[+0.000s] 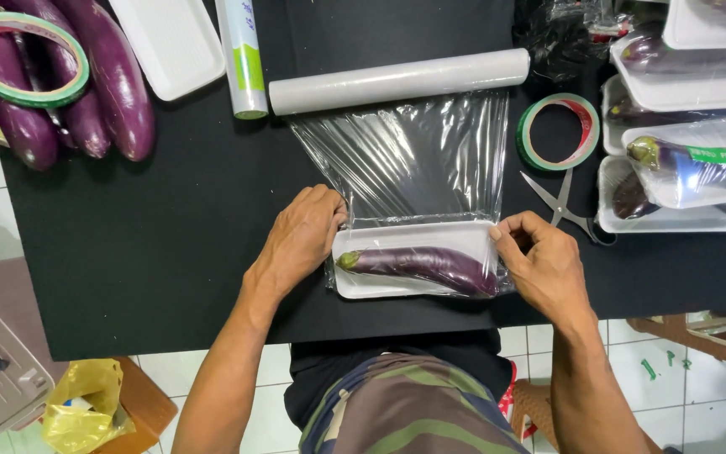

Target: Wrapping individual eggplants in plastic film on foam trays and securing them with adhesive tape.

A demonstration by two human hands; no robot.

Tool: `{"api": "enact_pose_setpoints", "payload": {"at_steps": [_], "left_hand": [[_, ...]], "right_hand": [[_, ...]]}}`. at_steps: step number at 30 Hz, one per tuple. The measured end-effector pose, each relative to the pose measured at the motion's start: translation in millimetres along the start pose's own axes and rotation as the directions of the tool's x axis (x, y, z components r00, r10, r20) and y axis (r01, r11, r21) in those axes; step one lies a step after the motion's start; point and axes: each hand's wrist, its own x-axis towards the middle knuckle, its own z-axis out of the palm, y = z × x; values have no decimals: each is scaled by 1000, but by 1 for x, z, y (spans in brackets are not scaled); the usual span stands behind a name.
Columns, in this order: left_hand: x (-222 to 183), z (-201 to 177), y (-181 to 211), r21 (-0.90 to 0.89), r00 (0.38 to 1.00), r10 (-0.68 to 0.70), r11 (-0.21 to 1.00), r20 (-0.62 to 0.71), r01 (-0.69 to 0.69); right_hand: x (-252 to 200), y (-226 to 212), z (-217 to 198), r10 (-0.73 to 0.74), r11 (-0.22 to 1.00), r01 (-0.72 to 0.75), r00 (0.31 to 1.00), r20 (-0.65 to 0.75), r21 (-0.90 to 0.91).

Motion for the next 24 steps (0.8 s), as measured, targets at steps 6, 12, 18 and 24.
{"api": "enact_pose_setpoints", "payload": {"at_steps": [6,12,18,24], "left_hand": [[-6,9,-10,-136,988,-117,985,-103,102],[-14,-9,10,-182,896,-277,957,-346,225],[-62,24,56,-16,841,-87,996,-534,93],[-34,23,107,299,931,354,901,-89,-314]], "right_hand": [[2,1,5,37,999,-37,999,38,-5],[0,-11,-4,20,996,-17,999,42,-93],[4,-5,-10,-248,943,239,969,-13,-233],[-2,2,-9,-185,937,201,979,82,-287]]}}
